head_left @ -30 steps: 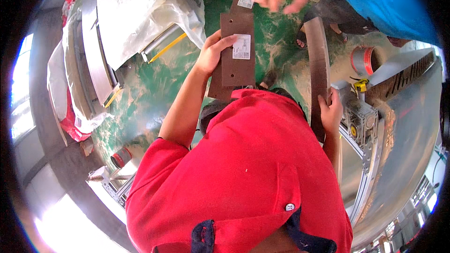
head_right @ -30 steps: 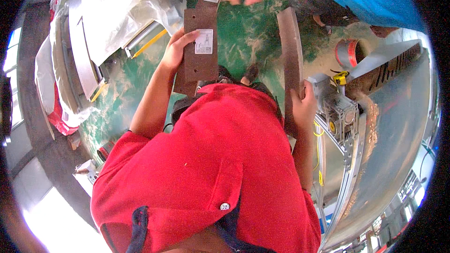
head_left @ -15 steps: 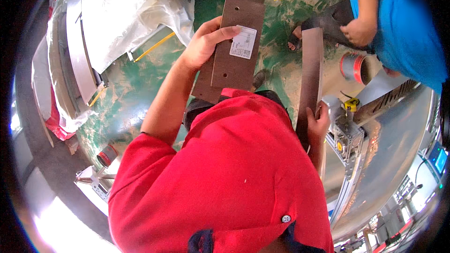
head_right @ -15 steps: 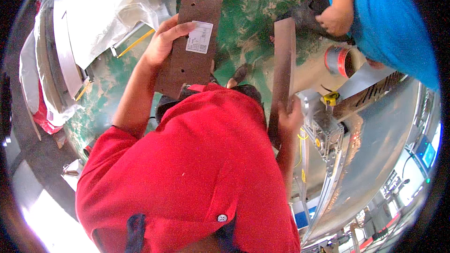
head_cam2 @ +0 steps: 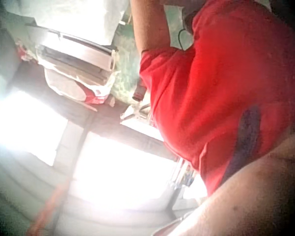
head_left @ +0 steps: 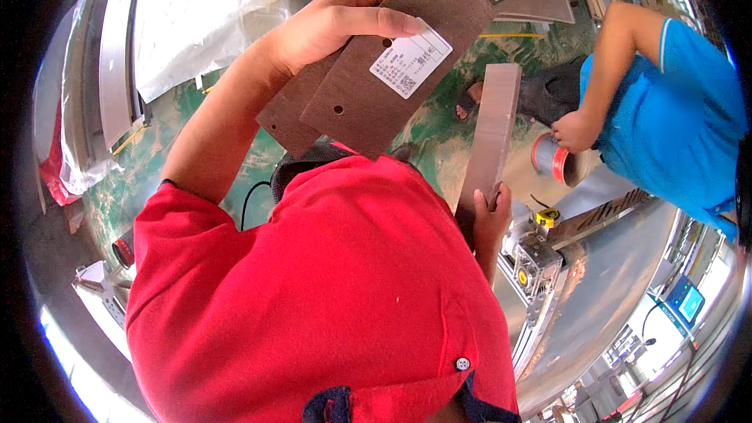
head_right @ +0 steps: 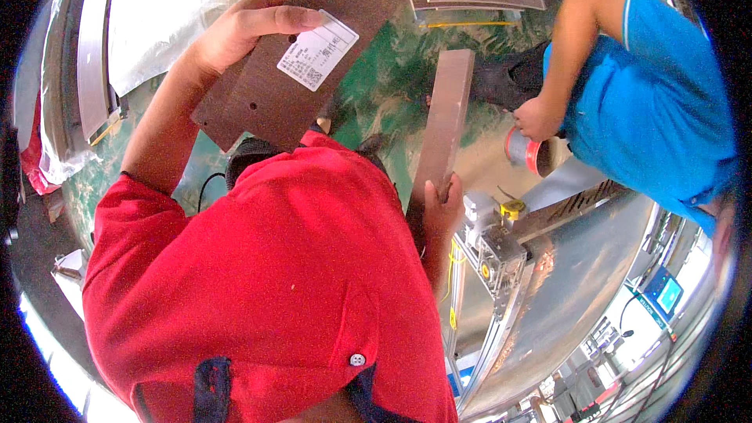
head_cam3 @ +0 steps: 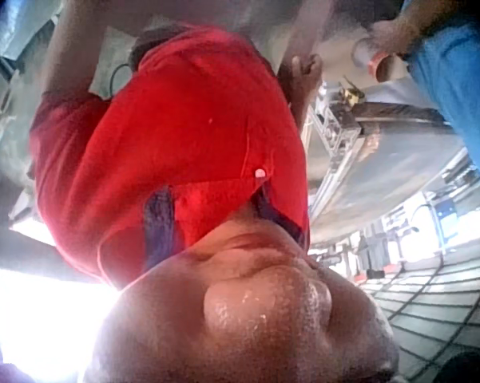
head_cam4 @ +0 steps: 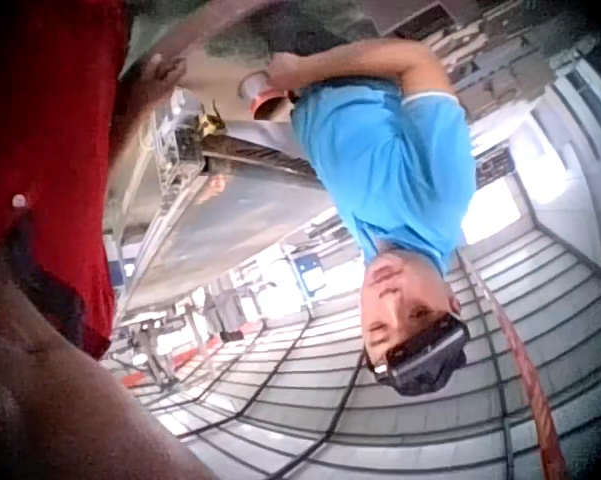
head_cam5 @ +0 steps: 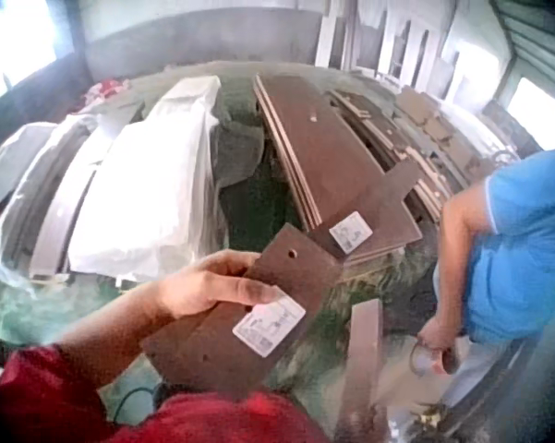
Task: The person picks up and stacks cut wooden panels, then uses a pneumatic nail gun to fasten them together while a coworker illuminates the work area with a phone flashlight. The person also handles a long air hose and connects it to the nail gun.
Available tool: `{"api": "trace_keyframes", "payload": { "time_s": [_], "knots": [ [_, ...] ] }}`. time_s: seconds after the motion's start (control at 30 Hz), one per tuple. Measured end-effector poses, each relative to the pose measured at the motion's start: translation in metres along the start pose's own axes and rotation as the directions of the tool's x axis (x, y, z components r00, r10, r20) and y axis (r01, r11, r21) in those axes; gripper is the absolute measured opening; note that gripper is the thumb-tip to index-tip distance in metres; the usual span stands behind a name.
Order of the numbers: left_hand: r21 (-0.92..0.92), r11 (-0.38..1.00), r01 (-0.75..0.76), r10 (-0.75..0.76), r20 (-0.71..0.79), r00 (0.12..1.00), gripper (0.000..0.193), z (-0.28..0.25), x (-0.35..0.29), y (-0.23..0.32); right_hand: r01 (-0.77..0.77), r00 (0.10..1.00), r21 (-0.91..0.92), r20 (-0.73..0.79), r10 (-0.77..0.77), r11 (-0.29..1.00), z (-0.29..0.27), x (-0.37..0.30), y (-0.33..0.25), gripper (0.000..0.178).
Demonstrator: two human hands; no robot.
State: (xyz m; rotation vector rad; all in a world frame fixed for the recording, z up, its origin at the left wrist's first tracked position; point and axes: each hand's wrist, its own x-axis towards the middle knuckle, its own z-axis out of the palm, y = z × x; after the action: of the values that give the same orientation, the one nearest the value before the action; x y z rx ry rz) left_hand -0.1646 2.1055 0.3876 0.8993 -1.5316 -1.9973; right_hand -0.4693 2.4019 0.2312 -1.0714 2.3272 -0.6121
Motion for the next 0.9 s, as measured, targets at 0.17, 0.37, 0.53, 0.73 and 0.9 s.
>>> {"api": "trace_keyframes", "payload": {
  "time_s": [0.17, 0.37, 0.53, 0.73, 0.9],
  "knots": [
    [-0.077, 0.995, -0.066, 0.068, 0.026, 0.997, 0.040, 0.005, 0.002, 0.011, 0.034, 0.999, 0.081, -0.023, -0.033, 0.996, 0.000, 0.007, -0.007, 0.052],
    [-0.134, 0.988, -0.078, 0.082, 0.030, 0.996, 0.040, 0.014, 0.001, 0.015, 0.079, 0.997, 0.144, -0.020, -0.077, 0.986, -0.007, 0.012, -0.013, 0.047],
    [-0.121, 0.988, -0.098, 0.104, 0.041, 0.994, 0.040, 0.019, 0.000, 0.018, 0.097, 0.995, 0.188, -0.019, -0.095, 0.977, -0.011, 0.017, -0.008, 0.047],
    [-0.093, 0.990, -0.108, 0.111, 0.026, 0.993, 0.040, 0.027, 0.000, 0.018, 0.129, 0.992, 0.222, -0.019, -0.128, 0.967, -0.016, 0.023, -0.003, 0.046],
    [-0.037, 0.992, -0.120, 0.122, 0.051, 0.991, 0.044, 0.032, 0.001, 0.017, 0.167, 0.986, 0.206, -0.047, -0.161, 0.964, -0.015, 0.027, 0.006, 0.045]
  ]
}}
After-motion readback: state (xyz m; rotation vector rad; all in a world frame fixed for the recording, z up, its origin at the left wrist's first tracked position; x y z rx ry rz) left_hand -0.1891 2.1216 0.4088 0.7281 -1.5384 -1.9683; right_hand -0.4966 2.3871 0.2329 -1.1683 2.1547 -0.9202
